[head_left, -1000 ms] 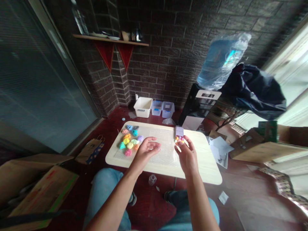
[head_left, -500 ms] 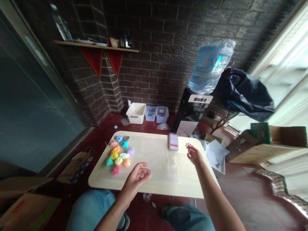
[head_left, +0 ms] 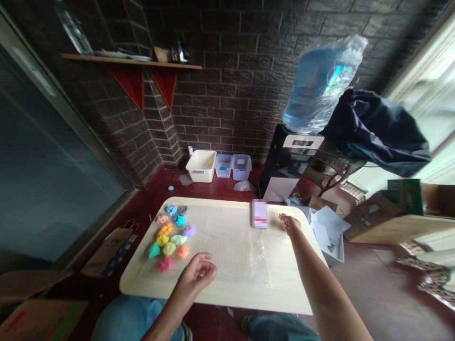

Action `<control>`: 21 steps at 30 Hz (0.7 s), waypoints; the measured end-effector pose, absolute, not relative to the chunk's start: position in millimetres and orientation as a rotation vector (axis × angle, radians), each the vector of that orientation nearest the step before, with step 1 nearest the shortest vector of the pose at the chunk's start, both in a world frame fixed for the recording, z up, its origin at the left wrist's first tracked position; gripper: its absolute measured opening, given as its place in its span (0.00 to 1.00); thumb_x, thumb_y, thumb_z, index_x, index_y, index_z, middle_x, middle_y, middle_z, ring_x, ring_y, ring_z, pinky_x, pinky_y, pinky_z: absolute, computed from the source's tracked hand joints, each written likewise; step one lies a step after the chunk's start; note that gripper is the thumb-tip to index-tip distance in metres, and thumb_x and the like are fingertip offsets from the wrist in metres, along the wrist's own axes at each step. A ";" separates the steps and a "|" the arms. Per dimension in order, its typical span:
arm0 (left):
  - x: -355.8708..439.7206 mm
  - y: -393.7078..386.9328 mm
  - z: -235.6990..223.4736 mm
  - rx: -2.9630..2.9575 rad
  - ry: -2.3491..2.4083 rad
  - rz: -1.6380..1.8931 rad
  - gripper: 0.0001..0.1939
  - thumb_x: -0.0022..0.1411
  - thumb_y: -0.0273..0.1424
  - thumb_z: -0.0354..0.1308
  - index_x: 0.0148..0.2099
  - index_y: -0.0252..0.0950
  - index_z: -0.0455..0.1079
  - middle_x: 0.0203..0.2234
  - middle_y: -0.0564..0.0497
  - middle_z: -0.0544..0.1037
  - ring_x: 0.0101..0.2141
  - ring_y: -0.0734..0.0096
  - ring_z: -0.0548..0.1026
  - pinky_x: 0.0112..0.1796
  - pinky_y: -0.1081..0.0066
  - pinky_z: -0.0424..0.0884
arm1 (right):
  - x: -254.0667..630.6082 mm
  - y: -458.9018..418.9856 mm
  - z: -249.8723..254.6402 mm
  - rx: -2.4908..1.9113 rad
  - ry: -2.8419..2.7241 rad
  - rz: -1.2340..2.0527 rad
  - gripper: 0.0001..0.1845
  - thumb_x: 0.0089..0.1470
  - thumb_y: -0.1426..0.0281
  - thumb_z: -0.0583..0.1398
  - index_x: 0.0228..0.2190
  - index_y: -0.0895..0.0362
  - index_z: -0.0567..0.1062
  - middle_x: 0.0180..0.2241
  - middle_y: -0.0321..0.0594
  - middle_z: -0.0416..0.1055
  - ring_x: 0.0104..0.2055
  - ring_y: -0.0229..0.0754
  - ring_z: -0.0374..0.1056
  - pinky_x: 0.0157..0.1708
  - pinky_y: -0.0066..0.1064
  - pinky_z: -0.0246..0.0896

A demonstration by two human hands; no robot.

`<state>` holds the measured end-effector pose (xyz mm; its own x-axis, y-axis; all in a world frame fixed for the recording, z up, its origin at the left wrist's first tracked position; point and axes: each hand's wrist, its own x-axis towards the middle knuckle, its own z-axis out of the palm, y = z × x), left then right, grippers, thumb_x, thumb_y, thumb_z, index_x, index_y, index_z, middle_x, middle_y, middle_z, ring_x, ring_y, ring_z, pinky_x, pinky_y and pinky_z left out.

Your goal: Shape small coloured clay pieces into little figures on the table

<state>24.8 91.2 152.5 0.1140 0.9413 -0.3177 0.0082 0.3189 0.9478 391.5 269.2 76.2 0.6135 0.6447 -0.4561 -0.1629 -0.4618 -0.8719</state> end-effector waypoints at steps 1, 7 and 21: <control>24.3 93.2 150.8 1.010 1.253 0.897 0.22 0.51 0.40 0.64 0.44 0.36 0.65 0.31 0.49 0.76 0.34 0.69 0.71 0.38 0.69 0.64 | 391.3 272.9 75.6 -1.841 -0.367 1.023 0.18 0.60 0.64 0.58 0.50 0.58 0.69 0.50 0.45 0.68 0.47 0.45 0.69 0.45 0.43 0.68; 23.2 101.6 141.7 0.966 1.278 0.908 0.23 0.49 0.43 0.65 0.44 0.37 0.66 0.30 0.50 0.76 0.33 0.69 0.71 0.36 0.71 0.64 | 388.2 286.1 79.0 -1.894 -0.311 1.115 0.18 0.60 0.64 0.59 0.50 0.58 0.69 0.50 0.44 0.68 0.47 0.46 0.69 0.45 0.43 0.68; 23.9 112.8 142.9 0.895 1.332 0.958 0.23 0.46 0.43 0.65 0.42 0.37 0.68 0.28 0.51 0.75 0.32 0.67 0.72 0.36 0.69 0.64 | 375.9 293.8 88.7 -1.869 -0.297 1.067 0.17 0.59 0.65 0.60 0.49 0.58 0.70 0.50 0.46 0.68 0.48 0.47 0.68 0.45 0.43 0.68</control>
<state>23.9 112.8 142.9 0.0029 0.9315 -0.3638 -0.0486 0.3635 0.9303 375.9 293.8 88.7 0.5931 0.5892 -0.5487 -0.2205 -0.5366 -0.8145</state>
